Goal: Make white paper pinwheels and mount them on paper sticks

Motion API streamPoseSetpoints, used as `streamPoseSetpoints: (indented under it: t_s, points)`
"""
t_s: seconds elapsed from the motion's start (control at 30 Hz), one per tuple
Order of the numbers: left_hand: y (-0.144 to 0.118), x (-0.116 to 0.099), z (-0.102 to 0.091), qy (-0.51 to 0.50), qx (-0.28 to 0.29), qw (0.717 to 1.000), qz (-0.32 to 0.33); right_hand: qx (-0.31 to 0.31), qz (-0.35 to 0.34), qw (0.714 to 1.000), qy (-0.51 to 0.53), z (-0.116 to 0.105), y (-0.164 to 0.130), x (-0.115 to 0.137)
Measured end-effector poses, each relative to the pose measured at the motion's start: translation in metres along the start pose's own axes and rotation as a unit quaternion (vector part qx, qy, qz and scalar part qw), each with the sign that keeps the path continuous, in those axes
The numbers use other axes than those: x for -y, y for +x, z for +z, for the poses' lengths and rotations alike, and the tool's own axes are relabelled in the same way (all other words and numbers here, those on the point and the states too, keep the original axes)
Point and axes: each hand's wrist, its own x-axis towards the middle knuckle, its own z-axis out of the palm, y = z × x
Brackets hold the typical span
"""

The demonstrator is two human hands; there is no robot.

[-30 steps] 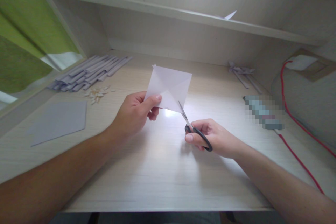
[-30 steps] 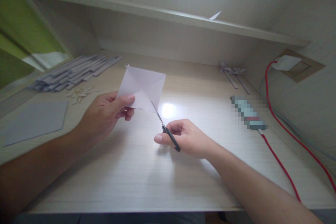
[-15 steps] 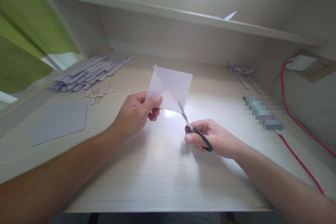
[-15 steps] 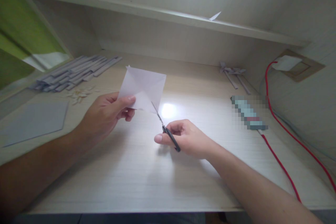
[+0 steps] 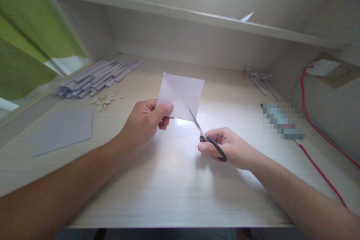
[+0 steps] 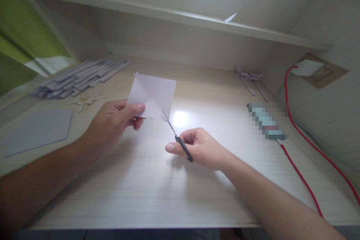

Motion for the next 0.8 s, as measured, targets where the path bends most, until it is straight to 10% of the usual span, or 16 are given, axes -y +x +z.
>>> streamPoseSetpoints:
  t_s: [0.8]
  points:
    - [0.0019,0.0019,-0.0019,0.046,-0.004,0.999,-0.002,-0.006,0.018,1.0,-0.008,-0.0002,0.0019,-0.001]
